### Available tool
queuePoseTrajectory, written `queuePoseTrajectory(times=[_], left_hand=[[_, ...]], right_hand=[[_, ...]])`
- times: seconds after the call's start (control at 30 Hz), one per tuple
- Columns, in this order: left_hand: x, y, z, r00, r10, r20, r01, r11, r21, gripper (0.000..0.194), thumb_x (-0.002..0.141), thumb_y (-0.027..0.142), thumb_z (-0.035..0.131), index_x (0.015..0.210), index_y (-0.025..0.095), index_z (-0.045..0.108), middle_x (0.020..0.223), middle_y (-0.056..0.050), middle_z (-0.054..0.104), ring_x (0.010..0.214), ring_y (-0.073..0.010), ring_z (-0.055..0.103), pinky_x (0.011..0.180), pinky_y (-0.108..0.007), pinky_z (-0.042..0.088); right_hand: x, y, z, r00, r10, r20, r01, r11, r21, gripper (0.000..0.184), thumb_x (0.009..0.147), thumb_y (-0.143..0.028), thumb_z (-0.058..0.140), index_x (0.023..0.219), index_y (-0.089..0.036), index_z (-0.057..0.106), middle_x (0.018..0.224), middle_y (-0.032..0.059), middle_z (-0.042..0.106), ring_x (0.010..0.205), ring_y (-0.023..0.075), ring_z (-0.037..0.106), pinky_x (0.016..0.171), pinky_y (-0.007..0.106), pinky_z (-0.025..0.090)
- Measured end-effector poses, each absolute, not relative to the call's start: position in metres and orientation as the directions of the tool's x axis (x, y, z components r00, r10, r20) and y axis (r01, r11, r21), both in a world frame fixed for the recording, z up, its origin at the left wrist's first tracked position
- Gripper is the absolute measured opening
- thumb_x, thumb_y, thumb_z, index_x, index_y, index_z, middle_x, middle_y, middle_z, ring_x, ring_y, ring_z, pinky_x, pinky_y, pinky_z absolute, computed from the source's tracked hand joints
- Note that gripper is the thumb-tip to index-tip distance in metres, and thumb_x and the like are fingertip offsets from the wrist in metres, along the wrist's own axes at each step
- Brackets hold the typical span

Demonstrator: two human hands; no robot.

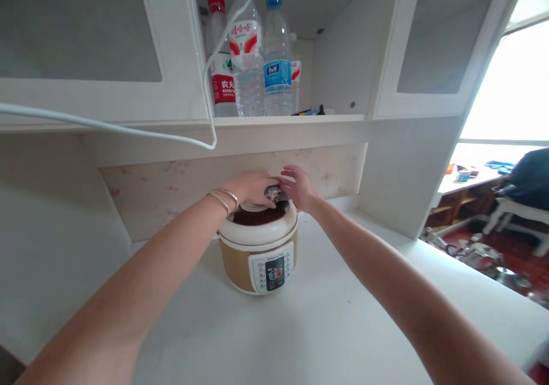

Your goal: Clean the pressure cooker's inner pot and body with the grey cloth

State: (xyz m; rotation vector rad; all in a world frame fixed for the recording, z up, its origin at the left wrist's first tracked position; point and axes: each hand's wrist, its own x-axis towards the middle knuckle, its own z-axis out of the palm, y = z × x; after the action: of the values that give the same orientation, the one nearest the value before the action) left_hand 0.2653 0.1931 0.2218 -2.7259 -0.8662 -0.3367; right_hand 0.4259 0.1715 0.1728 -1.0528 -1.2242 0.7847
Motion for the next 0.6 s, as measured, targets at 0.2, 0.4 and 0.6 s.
queuePoseTrajectory(times=[0.2, 0.4, 0.6], left_hand=[[0.254, 0.22, 0.217, 0.617, 0.717, 0.326, 0.774, -0.627, -0.088, 0.062, 0.073, 0.075, 0.045, 0.102, 0.025, 0.067, 0.106, -0.009, 0.068, 0.091, -0.0248, 0.063, 0.079, -0.031, 0.044], [0.213, 0.214, 0.198, 0.399, 0.762, 0.51, 0.902, -0.425, -0.07, 0.069, 0.086, 0.07, 0.024, 0.083, 0.018, 0.069, 0.087, -0.015, 0.07, 0.082, -0.0257, 0.064, 0.072, -0.032, 0.044], [0.191, 0.157, 0.181, 0.358, 0.766, 0.533, 0.912, -0.41, -0.024, 0.065, 0.087, 0.068, 0.027, 0.082, 0.018, 0.068, 0.085, -0.013, 0.07, 0.082, -0.0261, 0.065, 0.073, -0.033, 0.045]], right_hand=[[0.453, 0.109, 0.09, 0.304, 0.886, 0.349, -0.169, 0.411, -0.896, 0.032, 0.079, -0.052, 0.053, 0.087, -0.02, 0.055, 0.086, 0.0017, 0.06, 0.066, 0.0129, 0.059, 0.066, 0.027, 0.05], [0.488, 0.048, -0.02, 0.413, 0.904, 0.113, -0.311, 0.256, -0.915, 0.034, 0.076, -0.053, 0.062, 0.083, -0.02, 0.058, 0.06, -0.0013, 0.057, 0.051, 0.013, 0.05, 0.051, 0.024, 0.042], [0.505, 0.037, -0.084, 0.487, 0.873, -0.016, -0.33, 0.168, -0.929, 0.027, 0.076, -0.05, 0.061, 0.079, -0.023, 0.061, 0.059, -0.0032, 0.054, 0.053, 0.0155, 0.049, 0.051, 0.027, 0.041]])
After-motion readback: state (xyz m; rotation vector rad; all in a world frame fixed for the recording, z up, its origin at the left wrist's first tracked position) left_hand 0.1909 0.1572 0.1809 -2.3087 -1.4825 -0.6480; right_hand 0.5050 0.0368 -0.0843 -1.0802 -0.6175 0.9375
